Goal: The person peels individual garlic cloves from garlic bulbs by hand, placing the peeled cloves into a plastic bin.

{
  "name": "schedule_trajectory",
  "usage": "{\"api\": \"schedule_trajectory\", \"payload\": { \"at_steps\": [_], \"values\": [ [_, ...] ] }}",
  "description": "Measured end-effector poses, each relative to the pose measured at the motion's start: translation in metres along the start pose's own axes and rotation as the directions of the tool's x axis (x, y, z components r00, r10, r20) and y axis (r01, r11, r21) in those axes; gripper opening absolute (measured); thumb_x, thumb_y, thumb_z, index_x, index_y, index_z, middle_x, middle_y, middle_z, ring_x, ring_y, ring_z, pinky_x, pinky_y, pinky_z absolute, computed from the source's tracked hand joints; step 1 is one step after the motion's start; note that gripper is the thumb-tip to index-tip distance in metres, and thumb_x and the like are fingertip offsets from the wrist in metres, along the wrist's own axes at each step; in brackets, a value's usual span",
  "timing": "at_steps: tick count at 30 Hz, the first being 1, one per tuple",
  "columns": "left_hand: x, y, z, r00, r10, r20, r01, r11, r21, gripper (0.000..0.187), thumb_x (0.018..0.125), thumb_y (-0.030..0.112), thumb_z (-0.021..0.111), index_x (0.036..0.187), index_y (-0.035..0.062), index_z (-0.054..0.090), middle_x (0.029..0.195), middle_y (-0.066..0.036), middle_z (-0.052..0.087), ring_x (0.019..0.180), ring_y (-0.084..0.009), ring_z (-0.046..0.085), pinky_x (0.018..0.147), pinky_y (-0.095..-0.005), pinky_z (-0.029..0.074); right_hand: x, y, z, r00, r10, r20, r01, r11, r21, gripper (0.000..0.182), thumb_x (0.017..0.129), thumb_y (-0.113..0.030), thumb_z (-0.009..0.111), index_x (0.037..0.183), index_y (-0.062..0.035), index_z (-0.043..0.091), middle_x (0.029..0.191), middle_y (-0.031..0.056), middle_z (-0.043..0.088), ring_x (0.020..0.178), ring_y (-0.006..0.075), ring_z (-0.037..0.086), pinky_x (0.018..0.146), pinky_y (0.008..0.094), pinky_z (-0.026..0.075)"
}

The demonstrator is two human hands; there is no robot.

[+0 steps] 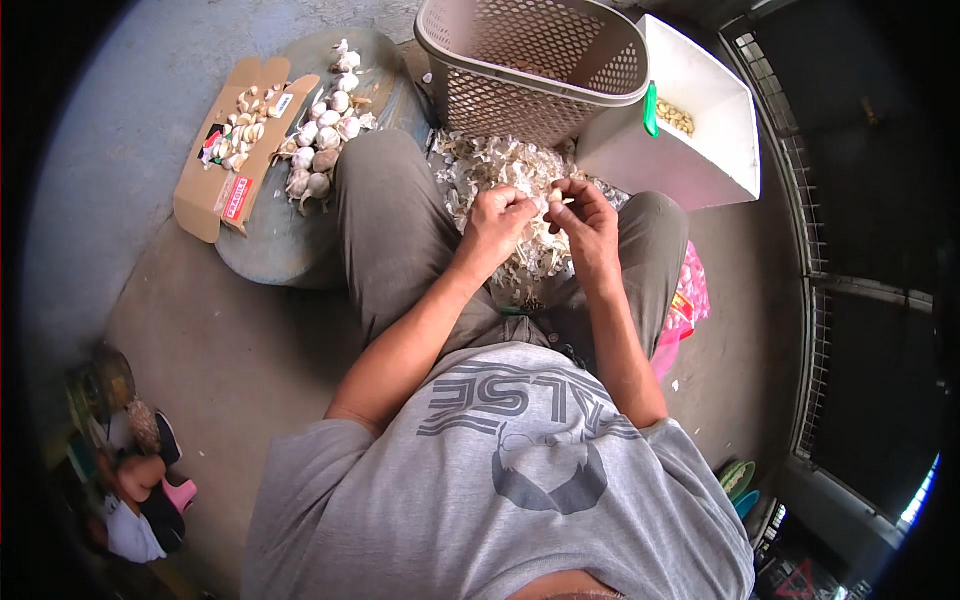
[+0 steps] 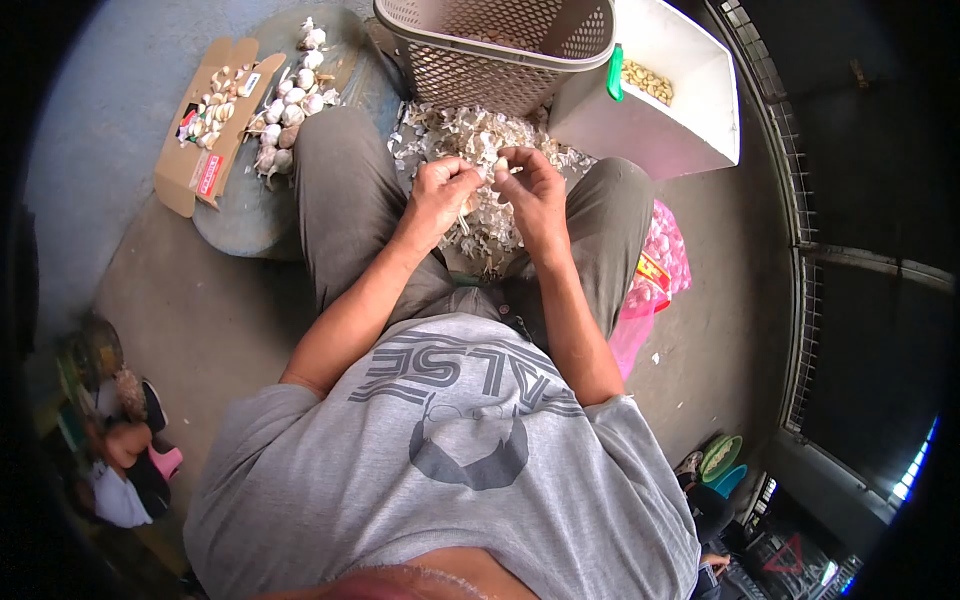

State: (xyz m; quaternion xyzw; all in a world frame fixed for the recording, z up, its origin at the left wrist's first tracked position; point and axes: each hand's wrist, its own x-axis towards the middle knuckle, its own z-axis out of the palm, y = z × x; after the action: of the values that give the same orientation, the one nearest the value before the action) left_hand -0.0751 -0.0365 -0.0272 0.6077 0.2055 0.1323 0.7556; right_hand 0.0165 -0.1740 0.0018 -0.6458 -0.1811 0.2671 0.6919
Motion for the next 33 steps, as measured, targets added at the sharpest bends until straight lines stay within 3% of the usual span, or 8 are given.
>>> {"api": "schedule_trajectory", "payload": {
  "at_steps": [4, 6, 13, 17, 20, 24, 28, 33],
  "values": [
    [-0.003, 0.017, -0.004, 0.963, -0.268, -0.019, 0.238, 0.885, -0.399, 0.039, 0.101, 0.043, 0.059, 0.091, 0.0062, 0.067, 0.072, -0.002, 0.063, 0.058, -0.0104, 0.061, 0.046, -0.0259, 0.048, -0.001, -0.008, -0.001, 0.995, 0.084, 0.050, -0.097, 0.911, 0.401, 0.030, 0.097, -0.003, 0.061, 0.126, 0.0021, 0.057, 0.103, 0.0053, 0.065, 0.084, 0.0171, 0.067, 0.072, 0.0304, 0.055],
    [-0.002, 0.013, -0.007, 0.954, -0.298, 0.019, 0.270, 0.834, -0.482, 0.036, 0.101, 0.041, 0.058, 0.096, 0.0069, 0.066, 0.076, -0.003, 0.064, 0.060, -0.0115, 0.062, 0.047, -0.0273, 0.048, -0.002, -0.009, -0.001, 0.981, 0.132, 0.139, -0.189, 0.787, 0.587, 0.029, 0.096, -0.002, 0.061, 0.124, 0.0014, 0.057, 0.103, 0.0065, 0.064, 0.086, 0.0206, 0.069, 0.073, 0.0335, 0.056],
    [-0.002, 0.013, -0.004, 0.943, -0.325, -0.075, 0.248, 0.835, -0.492, 0.022, 0.094, 0.031, 0.062, 0.104, 0.0114, 0.065, 0.087, -0.002, 0.064, 0.061, -0.0147, 0.060, 0.049, -0.0299, 0.048, -0.005, -0.041, 0.008, 0.943, 0.122, 0.308, -0.185, 0.965, 0.185, 0.029, 0.093, -0.003, 0.067, 0.121, 0.0033, 0.060, 0.095, 0.0073, 0.066, 0.076, 0.0182, 0.067, 0.065, 0.0316, 0.056],
    [-0.003, 0.012, -0.006, 0.953, -0.302, 0.003, 0.258, 0.809, -0.528, 0.021, 0.091, 0.029, 0.066, 0.101, 0.0112, 0.065, 0.080, -0.001, 0.060, 0.059, -0.0138, 0.057, 0.051, -0.0296, 0.047, 0.023, -0.088, 0.009, 0.929, 0.076, 0.361, -0.080, 0.997, -0.003, 0.024, 0.091, -0.005, 0.072, 0.112, 0.0042, 0.066, 0.088, 0.0085, 0.069, 0.071, 0.0157, 0.067, 0.061, 0.0294, 0.055],
    [-0.001, 0.009, -0.006, 0.961, -0.273, 0.052, 0.251, 0.776, -0.579, 0.017, 0.091, 0.024, 0.065, 0.100, 0.0086, 0.065, 0.072, 0.000, 0.055, 0.050, -0.0134, 0.050, 0.049, -0.0299, 0.047, 0.065, -0.108, 0.007, 0.927, -0.097, 0.362, 0.051, 0.989, 0.136, 0.029, 0.093, -0.008, 0.071, 0.118, 0.0044, 0.065, 0.097, 0.0099, 0.069, 0.073, 0.0151, 0.067, 0.059, 0.0302, 0.057],
    [-0.005, 0.021, -0.008, 0.958, -0.283, 0.057, 0.262, 0.774, -0.577, 0.016, 0.091, 0.019, 0.063, 0.099, 0.0054, 0.065, 0.069, -0.001, 0.056, 0.051, -0.0145, 0.053, 0.048, -0.0293, 0.048, 0.075, -0.133, 0.010, 0.916, -0.169, 0.365, 0.033, 0.936, 0.351, 0.027, 0.094, -0.006, 0.069, 0.118, 0.0051, 0.066, 0.092, 0.0092, 0.070, 0.067, 0.0166, 0.068, 0.056, 0.0289, 0.057],
    [-0.003, 0.020, -0.009, 0.956, -0.287, 0.065, 0.271, 0.771, -0.576, 0.017, 0.090, 0.020, 0.064, 0.098, 0.0052, 0.065, 0.075, -0.003, 0.060, 0.054, -0.0151, 0.057, 0.048, -0.0292, 0.049, 0.055, -0.123, 0.012, 0.835, -0.085, 0.544, -0.081, 0.958, 0.275, 0.026, 0.092, 0.001, 0.067, 0.117, 0.0056, 0.067, 0.091, 0.0098, 0.071, 0.058, 0.0152, 0.066, 0.052, 0.0262, 0.056],
    [-0.004, 0.022, -0.004, 0.955, -0.283, 0.083, 0.279, 0.776, -0.565, 0.019, 0.088, 0.019, 0.064, 0.100, 0.0037, 0.064, 0.078, -0.003, 0.061, 0.054, -0.0126, 0.056, 0.047, -0.0270, 0.048, 0.068, -0.099, -0.002, 0.815, -0.015, 0.579, -0.082, 0.987, 0.141, 0.025, 0.091, -0.002, 0.071, 0.114, 0.0044, 0.065, 0.093, 0.0107, 0.071, 0.061, 0.0148, 0.068, 0.049, 0.0260, 0.054]
  ]
}}
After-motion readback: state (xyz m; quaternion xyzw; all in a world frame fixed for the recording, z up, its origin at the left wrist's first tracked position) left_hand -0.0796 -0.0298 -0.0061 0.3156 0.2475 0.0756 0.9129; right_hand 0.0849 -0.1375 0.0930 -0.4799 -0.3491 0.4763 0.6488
